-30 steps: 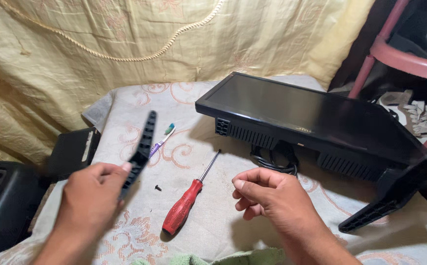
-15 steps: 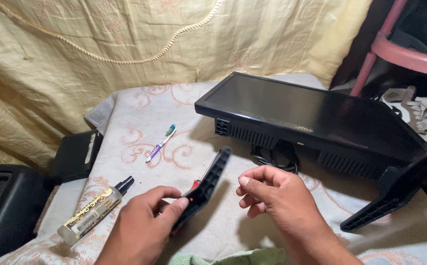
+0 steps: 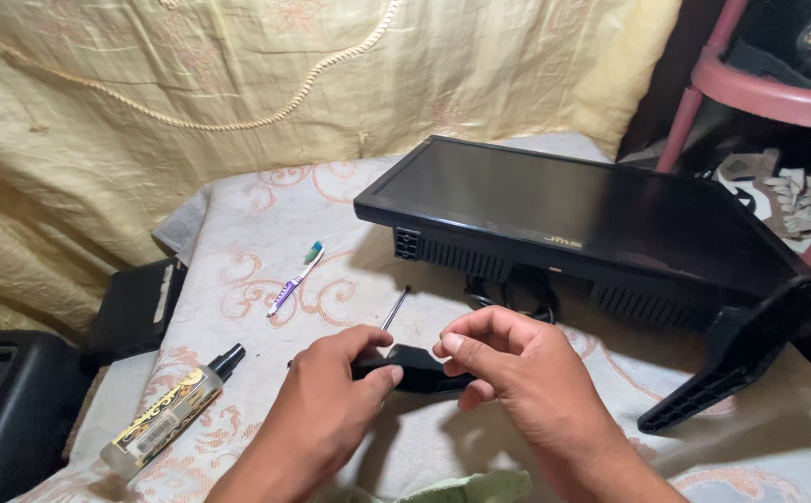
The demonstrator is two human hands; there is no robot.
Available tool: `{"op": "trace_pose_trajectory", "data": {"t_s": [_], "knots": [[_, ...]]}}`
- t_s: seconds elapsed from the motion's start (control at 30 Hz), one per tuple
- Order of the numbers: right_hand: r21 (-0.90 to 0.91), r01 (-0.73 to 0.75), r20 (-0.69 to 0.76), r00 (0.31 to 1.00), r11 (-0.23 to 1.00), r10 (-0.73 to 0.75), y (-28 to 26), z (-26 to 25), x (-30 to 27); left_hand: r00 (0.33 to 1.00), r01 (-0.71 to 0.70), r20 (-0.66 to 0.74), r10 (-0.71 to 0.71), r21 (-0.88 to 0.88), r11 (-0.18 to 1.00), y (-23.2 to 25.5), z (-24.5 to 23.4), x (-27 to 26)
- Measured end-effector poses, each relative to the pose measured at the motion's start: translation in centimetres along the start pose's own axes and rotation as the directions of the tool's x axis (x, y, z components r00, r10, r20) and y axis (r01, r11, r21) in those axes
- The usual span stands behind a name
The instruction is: The person attaches a plastic stand to the back of a small flat-screen TV using a screwdriver. They align the stand, insert screws, and tighten them to secure the stand in place.
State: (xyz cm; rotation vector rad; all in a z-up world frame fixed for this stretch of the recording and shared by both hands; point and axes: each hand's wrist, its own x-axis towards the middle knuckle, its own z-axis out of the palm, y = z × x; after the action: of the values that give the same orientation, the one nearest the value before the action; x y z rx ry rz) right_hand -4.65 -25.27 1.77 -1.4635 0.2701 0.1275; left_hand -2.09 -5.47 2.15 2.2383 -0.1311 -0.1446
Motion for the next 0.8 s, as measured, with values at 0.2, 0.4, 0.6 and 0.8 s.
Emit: {"op": "trace_pose_trajectory", "data": {"t_s": [0.2,0.4,0.6,0.8], "knots": [[-0.003,0.011,-0.015,1.000,1.000,-0.011,0.1,-0.7,0.3,0.956,0.290,0.023,-0.293,-0.234,0.928,-0.8,1.0,1.9],[-0.021,-0.105,-0.096,0.990,0.994,0.103,-0.2,-0.7,0.0,0.978,0.111,-0.152,-0.142,-0.197,0.974,-2.3,-0.2,2.3],[0.095,-0.101,-0.095,0.989,0.990,0.110,-0.8,-0.7,-0.4,0.973,0.157,-0.195,-0.124,0.162,0.974,-3.9,-1.1,-0.3],[0.108,-0.148,-0.150,0.975,0.983,0.164,-1.0,-0.6,-0.6,0.979,0.201,-0.049,-0.198,0.390,0.899,-4.7,-0.4,-2.1]]}}
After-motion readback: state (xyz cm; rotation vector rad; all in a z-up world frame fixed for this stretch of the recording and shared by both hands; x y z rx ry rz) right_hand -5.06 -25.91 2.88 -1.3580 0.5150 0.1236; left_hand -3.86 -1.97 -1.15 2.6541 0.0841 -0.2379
